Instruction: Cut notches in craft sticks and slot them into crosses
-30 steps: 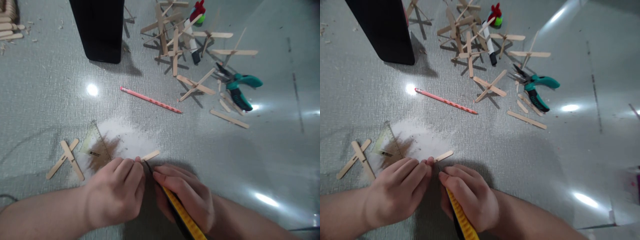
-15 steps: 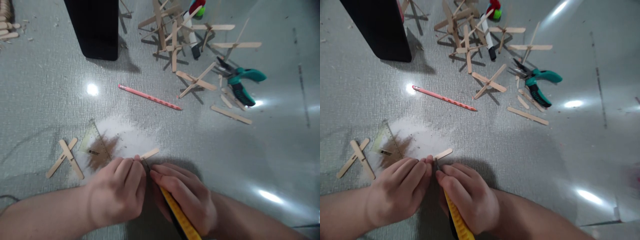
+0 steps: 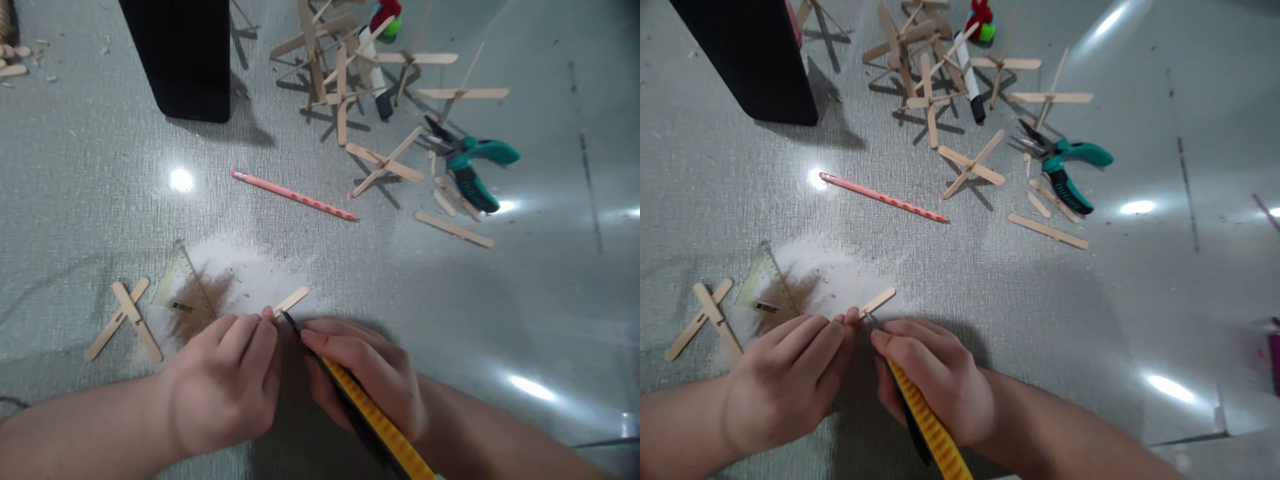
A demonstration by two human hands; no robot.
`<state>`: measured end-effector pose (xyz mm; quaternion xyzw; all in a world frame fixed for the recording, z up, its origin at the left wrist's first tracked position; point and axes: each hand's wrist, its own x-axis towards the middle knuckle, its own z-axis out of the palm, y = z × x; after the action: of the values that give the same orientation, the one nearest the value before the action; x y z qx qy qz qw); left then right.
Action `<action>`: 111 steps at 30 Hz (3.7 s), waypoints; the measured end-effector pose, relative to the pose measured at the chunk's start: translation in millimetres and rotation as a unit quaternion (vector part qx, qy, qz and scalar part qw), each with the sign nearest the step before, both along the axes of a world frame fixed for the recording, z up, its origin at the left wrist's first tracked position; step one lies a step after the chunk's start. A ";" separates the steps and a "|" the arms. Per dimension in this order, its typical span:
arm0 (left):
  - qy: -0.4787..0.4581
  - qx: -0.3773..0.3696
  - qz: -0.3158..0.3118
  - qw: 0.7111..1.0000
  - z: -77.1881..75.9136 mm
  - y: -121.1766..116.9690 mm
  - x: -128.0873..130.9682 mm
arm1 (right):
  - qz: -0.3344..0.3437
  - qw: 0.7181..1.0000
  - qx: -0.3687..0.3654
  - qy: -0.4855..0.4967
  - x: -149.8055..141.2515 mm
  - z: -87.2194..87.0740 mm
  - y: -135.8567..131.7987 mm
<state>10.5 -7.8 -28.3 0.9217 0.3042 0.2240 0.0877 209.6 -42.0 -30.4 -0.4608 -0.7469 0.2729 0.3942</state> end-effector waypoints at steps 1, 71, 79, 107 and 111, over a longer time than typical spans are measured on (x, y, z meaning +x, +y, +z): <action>0.000 -0.001 0.002 1.000 0.1 -0.3 0.0 | 0.002 1.000 -0.001 0.004 -0.2 -0.2 0.4; -0.055 -0.028 0.013 0.998 4.8 7.7 2.1 | 0.002 0.997 0.033 -0.065 0.5 -1.0 -1.1; -0.022 -0.083 0.015 0.996 3.0 21.9 -12.4 | -0.006 0.997 0.039 -0.061 9.2 5.7 0.0; -0.069 0.081 -0.035 0.994 5.8 27.5 -14.4 | -0.051 0.984 0.161 -0.052 18.0 0.4 13.6; -0.066 0.101 -0.017 0.992 6.6 29.7 -9.1 | -0.050 0.984 0.170 -0.036 16.4 -1.9 13.3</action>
<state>1.4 21.9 -21.7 0.9141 0.2575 0.3128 0.0176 226.0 -28.7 -32.3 -0.4336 -0.7720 0.1053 0.4527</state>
